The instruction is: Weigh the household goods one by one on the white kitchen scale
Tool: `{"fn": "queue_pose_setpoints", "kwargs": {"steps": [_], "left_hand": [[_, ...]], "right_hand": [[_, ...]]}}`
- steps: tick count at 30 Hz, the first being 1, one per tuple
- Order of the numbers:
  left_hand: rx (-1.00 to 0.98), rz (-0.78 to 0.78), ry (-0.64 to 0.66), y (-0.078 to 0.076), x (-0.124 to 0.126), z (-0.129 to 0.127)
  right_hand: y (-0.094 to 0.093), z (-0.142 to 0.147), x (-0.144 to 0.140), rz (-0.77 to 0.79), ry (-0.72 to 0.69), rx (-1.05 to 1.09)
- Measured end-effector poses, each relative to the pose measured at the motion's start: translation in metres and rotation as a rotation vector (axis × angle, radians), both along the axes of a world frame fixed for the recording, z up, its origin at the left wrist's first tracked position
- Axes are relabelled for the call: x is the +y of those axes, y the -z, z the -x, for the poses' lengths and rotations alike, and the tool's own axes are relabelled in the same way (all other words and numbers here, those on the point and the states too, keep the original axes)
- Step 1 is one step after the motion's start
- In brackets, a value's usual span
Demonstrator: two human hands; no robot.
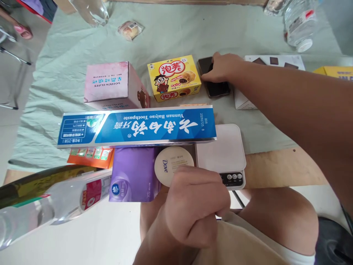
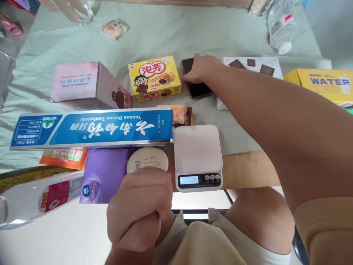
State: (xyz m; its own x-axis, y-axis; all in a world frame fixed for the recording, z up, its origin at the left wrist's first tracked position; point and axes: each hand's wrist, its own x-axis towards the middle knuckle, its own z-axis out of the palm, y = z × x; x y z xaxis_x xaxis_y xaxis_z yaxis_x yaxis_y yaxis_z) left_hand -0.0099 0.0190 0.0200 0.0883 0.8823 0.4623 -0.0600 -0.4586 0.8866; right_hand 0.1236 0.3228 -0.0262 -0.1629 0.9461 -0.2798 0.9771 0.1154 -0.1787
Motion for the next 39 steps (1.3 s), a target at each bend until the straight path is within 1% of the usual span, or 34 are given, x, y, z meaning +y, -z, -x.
{"fn": "queue_pose_setpoints", "kwargs": {"steps": [3, 6, 10, 14, 16, 18, 20, 22, 24, 26, 28, 32, 35, 39], "left_hand": [[-0.025, -0.076, 0.028, 0.003, 0.002, 0.001], [-0.002, -0.074, 0.035, 0.005, 0.004, 0.002], [0.011, -0.058, 0.017, 0.004, 0.004, 0.003], [-0.008, -0.061, 0.032, 0.003, 0.003, 0.003], [-0.006, -0.065, 0.034, 0.003, 0.003, 0.003], [-0.001, -0.060, 0.032, 0.003, 0.003, 0.004], [0.005, -0.057, 0.026, 0.003, 0.002, 0.004], [0.020, -0.061, 0.020, 0.003, 0.001, 0.004], [0.038, -0.044, 0.000, 0.003, 0.000, 0.005], [0.052, -0.041, -0.005, 0.003, 0.000, 0.007], [0.051, -0.046, 0.017, 0.003, -0.001, 0.009], [0.030, -0.004, 0.051, 0.000, -0.001, 0.012], [0.024, 0.016, 0.040, -0.001, -0.002, 0.012], [0.000, -0.017, 0.037, -0.001, -0.003, 0.009]], "right_hand": [[-0.004, 0.003, -0.004, -0.035, 0.045, -0.109], [-0.006, 0.006, -0.004, -0.034, 0.033, -0.147], [-0.005, 0.006, -0.003, -0.031, 0.031, -0.170], [-0.005, 0.006, -0.007, -0.024, 0.037, -0.175], [-0.009, 0.009, -0.013, -0.026, 0.043, -0.169], [-0.017, 0.015, -0.021, -0.072, 0.039, -0.142], [-0.026, 0.027, -0.029, -0.158, -0.002, -0.079], [-0.032, 0.040, -0.035, -0.224, -0.086, 0.009], [-0.033, 0.053, -0.035, -0.225, -0.192, 0.086], [-0.029, 0.063, -0.030, -0.195, -0.288, 0.132], [-0.022, 0.069, -0.024, -0.159, -0.343, 0.145], [-0.016, 0.069, -0.016, -0.085, -0.338, 0.122], [-0.017, 0.066, -0.021, -0.047, -0.347, 0.102], [-0.013, 0.065, -0.030, -0.046, -0.395, 0.106]]}}
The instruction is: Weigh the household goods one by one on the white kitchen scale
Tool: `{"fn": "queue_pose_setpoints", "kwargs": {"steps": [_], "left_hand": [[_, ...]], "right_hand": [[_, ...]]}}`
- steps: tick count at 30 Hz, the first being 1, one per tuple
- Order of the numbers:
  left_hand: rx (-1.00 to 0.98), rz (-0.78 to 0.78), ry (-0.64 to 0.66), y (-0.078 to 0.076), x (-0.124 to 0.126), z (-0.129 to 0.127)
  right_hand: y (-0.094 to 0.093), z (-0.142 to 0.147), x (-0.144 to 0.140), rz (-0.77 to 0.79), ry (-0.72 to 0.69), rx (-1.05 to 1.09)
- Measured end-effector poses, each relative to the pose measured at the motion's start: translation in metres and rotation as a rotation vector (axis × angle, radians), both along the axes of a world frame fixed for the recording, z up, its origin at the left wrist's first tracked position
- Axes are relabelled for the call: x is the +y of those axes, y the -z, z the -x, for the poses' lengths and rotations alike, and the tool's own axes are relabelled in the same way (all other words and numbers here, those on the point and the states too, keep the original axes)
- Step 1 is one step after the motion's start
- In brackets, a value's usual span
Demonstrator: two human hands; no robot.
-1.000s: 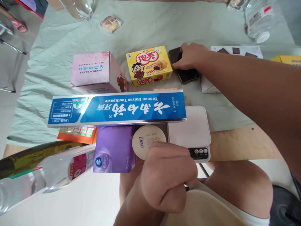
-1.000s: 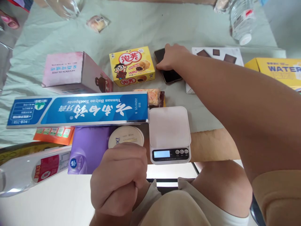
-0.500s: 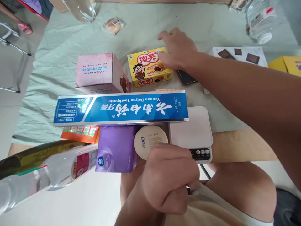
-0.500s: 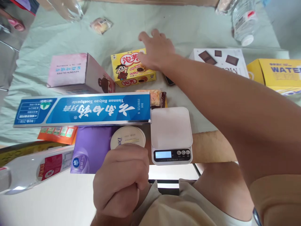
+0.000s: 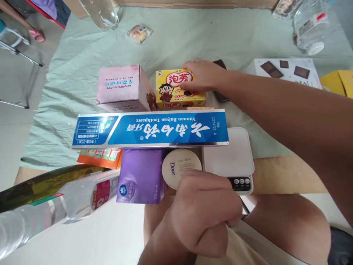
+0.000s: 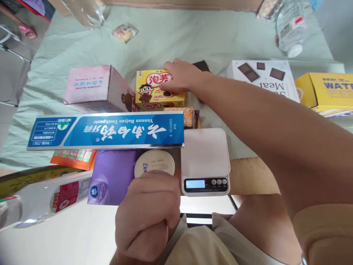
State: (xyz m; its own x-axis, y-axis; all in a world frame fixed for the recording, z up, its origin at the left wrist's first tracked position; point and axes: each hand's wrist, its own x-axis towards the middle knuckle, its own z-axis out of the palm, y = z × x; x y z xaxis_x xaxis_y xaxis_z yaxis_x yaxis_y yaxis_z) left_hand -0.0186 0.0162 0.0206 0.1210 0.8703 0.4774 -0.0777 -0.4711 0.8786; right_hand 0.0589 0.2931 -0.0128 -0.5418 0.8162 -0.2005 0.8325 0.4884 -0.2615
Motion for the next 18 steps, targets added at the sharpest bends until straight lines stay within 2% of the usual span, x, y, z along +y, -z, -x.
{"fn": "queue_pose_setpoints", "kwargs": {"steps": [4, 7, 10, 12, 13, 14, 16, 18], "left_hand": [[0.037, -0.010, -0.028, -0.001, 0.001, -0.004], [0.066, 0.029, -0.036, -0.003, 0.005, -0.008], [0.078, -0.022, 0.018, -0.003, 0.012, -0.015], [0.099, -0.044, 0.064, -0.001, 0.015, -0.023], [0.114, -0.037, 0.081, 0.000, 0.016, -0.029], [0.134, -0.025, 0.090, 0.001, 0.018, -0.035], [0.180, 0.008, 0.096, 0.003, 0.020, -0.048], [0.228, 0.049, 0.093, 0.006, 0.024, -0.062]], "right_hand": [[-0.001, 0.002, -0.005, 0.005, -0.024, 0.050], [-0.022, -0.010, -0.023, -0.066, 0.057, 0.189], [-0.048, -0.054, -0.066, -0.200, 0.147, 0.374], [-0.050, -0.097, -0.105, -0.238, 0.255, 0.689], [-0.044, -0.120, -0.124, -0.273, 0.342, 0.805], [-0.033, -0.142, -0.141, -0.375, 0.480, 0.921], [-0.003, -0.183, -0.165, -0.491, 0.769, 0.965], [0.029, -0.215, -0.174, -0.549, 0.903, 0.929]]}}
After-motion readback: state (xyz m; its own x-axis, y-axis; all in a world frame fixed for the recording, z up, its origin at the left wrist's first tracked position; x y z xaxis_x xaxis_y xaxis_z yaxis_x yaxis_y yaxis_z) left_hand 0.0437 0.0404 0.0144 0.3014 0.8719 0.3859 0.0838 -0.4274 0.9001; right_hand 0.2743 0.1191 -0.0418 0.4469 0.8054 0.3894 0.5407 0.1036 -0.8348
